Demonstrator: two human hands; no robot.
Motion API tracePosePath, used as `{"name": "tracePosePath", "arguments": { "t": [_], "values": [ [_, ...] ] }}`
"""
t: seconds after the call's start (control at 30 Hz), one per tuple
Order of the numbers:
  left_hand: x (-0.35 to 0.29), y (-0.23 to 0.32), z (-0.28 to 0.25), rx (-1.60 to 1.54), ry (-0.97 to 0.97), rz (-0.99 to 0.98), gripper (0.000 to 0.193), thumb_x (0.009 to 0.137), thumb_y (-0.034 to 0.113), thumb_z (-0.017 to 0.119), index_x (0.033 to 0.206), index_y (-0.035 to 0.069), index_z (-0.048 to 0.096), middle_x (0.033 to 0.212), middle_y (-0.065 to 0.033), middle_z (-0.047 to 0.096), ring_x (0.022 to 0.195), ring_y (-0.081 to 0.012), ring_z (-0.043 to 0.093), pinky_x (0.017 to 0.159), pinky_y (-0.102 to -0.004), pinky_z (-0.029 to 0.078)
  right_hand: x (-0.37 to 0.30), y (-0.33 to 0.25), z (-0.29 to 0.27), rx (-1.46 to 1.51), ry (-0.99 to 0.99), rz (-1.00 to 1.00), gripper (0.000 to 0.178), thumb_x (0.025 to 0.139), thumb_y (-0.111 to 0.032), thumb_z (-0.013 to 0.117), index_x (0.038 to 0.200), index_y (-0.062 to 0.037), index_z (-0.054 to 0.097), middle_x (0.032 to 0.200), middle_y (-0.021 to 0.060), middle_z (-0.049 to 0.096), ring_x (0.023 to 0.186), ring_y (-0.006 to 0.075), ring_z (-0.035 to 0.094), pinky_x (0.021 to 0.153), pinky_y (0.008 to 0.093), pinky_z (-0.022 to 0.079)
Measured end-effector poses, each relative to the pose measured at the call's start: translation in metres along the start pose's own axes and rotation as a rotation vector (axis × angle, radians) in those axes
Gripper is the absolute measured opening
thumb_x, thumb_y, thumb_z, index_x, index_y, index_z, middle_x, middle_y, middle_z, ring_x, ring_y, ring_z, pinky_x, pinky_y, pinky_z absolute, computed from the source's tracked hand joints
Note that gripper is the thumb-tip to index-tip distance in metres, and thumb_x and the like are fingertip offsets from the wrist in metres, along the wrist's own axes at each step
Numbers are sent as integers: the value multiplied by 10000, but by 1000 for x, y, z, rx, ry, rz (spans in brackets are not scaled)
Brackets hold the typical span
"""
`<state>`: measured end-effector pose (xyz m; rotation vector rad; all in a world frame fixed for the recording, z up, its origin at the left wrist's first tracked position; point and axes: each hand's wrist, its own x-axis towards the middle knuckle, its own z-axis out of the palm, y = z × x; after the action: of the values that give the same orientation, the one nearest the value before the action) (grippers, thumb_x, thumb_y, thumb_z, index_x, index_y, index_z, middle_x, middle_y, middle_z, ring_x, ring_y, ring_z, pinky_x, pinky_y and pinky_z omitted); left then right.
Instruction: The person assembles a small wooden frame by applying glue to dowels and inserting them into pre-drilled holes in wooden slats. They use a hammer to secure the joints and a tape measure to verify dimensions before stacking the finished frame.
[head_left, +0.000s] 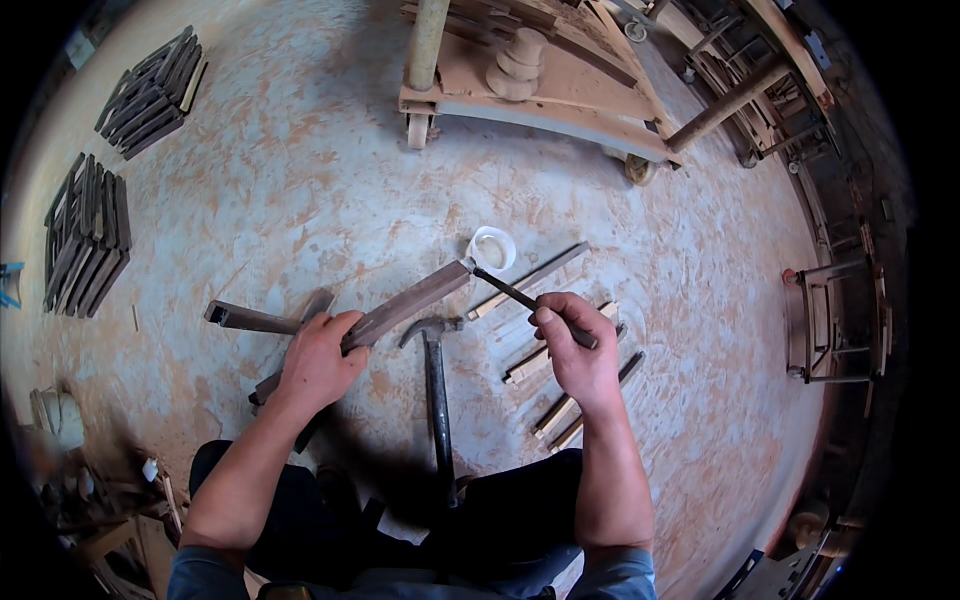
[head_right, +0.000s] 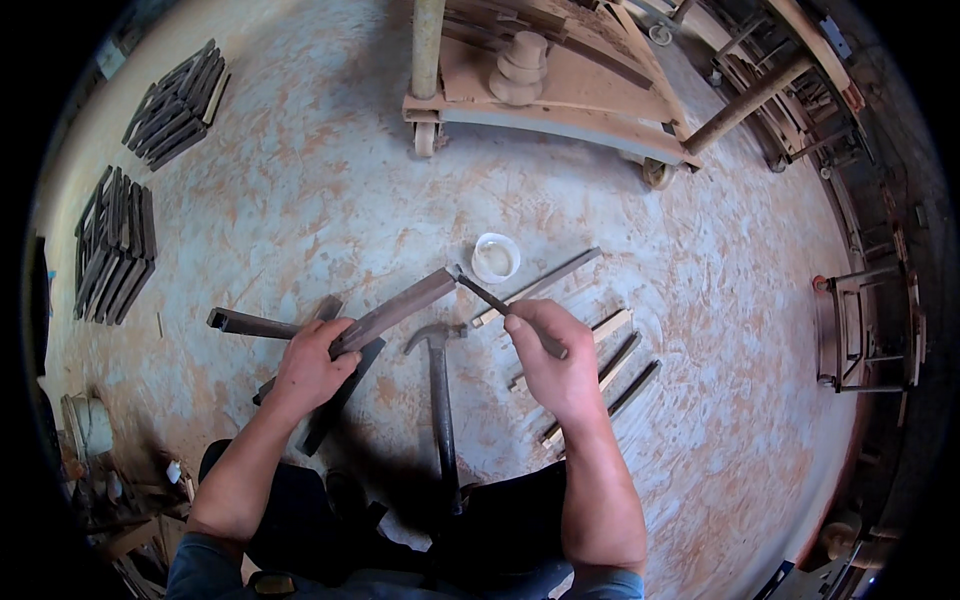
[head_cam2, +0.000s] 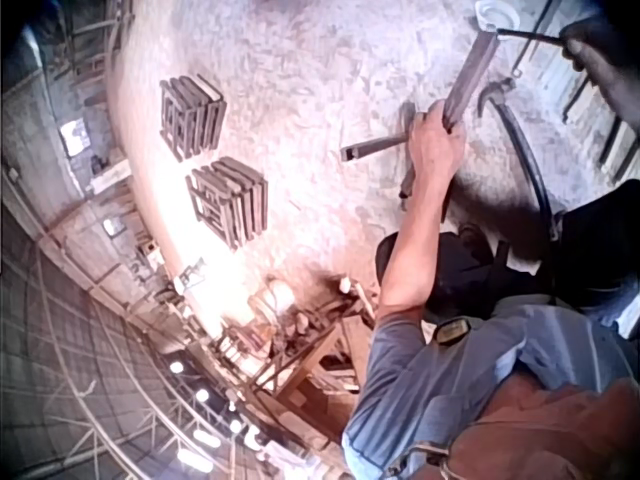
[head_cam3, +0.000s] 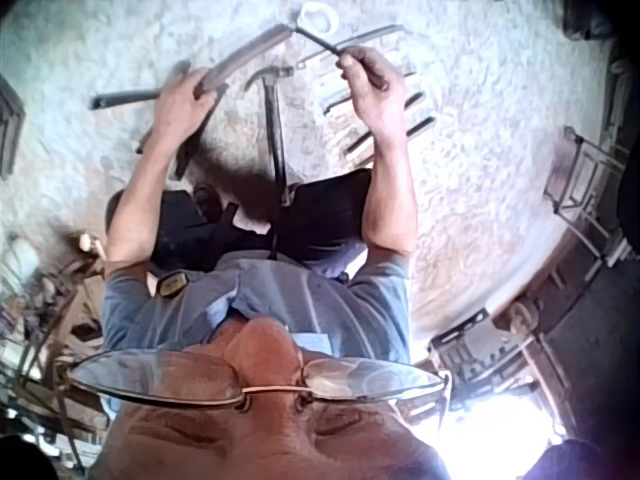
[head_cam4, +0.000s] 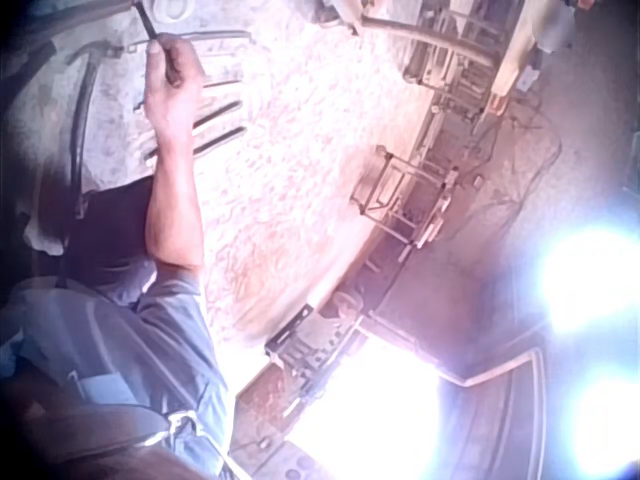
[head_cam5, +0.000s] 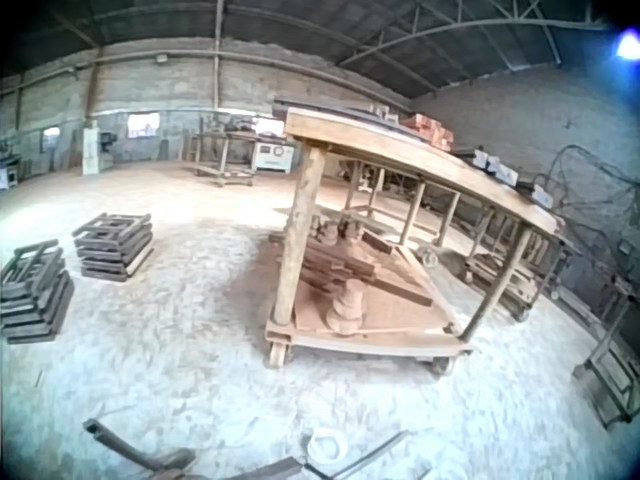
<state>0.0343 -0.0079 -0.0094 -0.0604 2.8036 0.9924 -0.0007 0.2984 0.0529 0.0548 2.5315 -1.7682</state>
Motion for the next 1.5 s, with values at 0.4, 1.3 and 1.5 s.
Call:
{"name": "tracePosePath", "arguments": {
  "t": [0.4,1.3,1.5],
  "values": [
    [-3,-2,4,195,-6,-1,321,735,163,712,986,0,599,991,-191,607,971,-371,603,831,-450,499,-6,-13,-2,148,97,30,142,921,-101,627,989,20,654,828,28,653,763,94,580,701,242,476],
    [-2,-6,15,190,-32,25,396,795,185,704,1146,44,586,992,-190,602,926,-402,610,788,-491,499,5,-7,-5,116,57,104,212,951,-182,609,1025,12,650,835,43,669,743,92,586,662,245,479],
    [-3,-11,21,208,14,71,439,785,164,707,1188,27,599,1044,-189,569,1019,-384,563,865,-465,477,9,4,2,76,2,58,258,964,-233,605,1021,16,641,826,61,673,700,93,596,558,220,461]
  ]
}}
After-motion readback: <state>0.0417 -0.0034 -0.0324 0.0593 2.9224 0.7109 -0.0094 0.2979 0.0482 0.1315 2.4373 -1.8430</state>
